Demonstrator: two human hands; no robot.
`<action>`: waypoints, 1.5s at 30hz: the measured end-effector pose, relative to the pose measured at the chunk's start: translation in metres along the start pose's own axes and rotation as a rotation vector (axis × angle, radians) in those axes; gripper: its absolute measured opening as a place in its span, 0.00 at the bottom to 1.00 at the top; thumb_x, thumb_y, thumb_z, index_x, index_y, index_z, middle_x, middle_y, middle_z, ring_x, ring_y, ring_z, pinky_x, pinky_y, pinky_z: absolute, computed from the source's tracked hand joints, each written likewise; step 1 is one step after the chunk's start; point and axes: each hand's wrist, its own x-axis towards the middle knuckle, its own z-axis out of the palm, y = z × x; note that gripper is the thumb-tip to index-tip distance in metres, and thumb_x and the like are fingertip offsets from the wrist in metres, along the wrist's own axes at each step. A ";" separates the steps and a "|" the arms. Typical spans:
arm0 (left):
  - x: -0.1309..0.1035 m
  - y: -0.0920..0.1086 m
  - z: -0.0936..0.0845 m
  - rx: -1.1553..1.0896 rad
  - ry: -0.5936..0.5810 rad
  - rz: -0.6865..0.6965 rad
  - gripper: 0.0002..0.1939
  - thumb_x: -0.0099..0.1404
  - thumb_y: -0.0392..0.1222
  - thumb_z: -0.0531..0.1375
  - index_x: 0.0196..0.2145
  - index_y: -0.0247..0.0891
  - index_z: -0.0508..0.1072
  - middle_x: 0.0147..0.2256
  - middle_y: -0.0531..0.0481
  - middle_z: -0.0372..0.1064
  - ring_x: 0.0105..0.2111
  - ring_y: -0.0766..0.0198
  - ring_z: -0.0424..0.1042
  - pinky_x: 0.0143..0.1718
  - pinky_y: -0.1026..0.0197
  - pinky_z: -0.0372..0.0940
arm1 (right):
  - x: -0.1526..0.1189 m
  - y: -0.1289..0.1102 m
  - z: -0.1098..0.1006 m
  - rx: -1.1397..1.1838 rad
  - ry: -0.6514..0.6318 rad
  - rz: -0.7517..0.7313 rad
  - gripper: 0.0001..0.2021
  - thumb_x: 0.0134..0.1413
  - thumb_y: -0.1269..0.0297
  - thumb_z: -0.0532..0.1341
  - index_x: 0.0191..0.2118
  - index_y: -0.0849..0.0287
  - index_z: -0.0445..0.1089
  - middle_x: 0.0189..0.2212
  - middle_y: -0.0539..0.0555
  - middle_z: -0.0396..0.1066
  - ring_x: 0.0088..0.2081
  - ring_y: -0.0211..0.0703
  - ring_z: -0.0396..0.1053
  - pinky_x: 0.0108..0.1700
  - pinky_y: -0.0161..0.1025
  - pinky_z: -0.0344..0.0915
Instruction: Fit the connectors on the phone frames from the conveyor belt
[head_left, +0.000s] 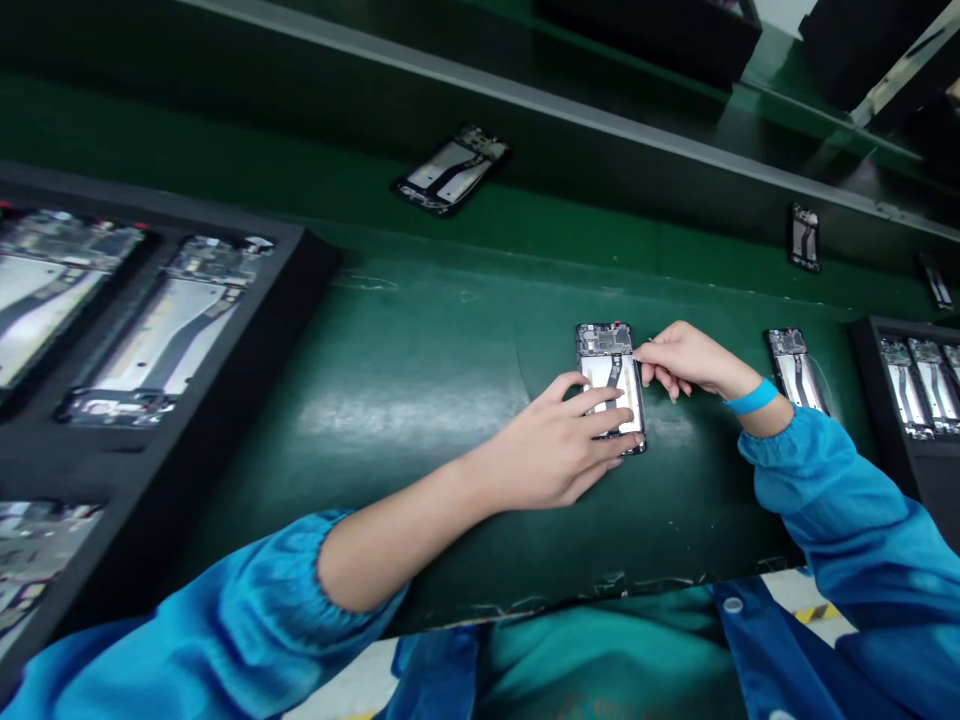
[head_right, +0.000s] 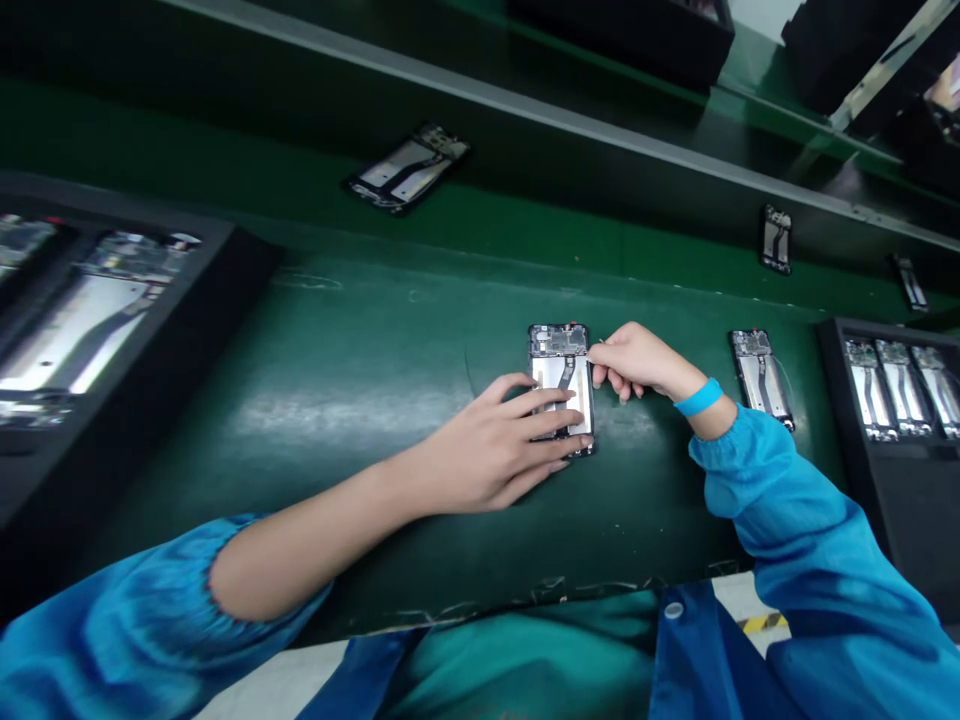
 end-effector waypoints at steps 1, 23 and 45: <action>0.000 0.000 0.000 -0.013 0.002 -0.004 0.16 0.74 0.45 0.55 0.55 0.47 0.76 0.53 0.50 0.75 0.57 0.49 0.67 0.57 0.45 0.53 | 0.000 0.000 0.000 0.007 -0.001 0.000 0.16 0.58 0.67 0.59 0.20 0.62 0.73 0.09 0.48 0.64 0.09 0.32 0.59 0.11 0.27 0.52; -0.001 0.003 -0.003 -0.094 -0.018 -0.060 0.16 0.73 0.44 0.56 0.54 0.48 0.77 0.55 0.49 0.74 0.59 0.47 0.65 0.58 0.44 0.54 | -0.017 0.000 0.004 -0.072 -0.195 0.082 0.17 0.57 0.67 0.59 0.18 0.61 0.71 0.10 0.48 0.65 0.11 0.31 0.62 0.12 0.25 0.52; -0.002 0.004 -0.002 -0.077 -0.013 -0.075 0.16 0.73 0.43 0.56 0.53 0.46 0.79 0.53 0.45 0.74 0.57 0.46 0.65 0.58 0.43 0.55 | -0.061 0.031 0.030 -0.056 -0.205 0.092 0.16 0.57 0.67 0.57 0.19 0.59 0.71 0.10 0.47 0.66 0.13 0.32 0.65 0.16 0.27 0.57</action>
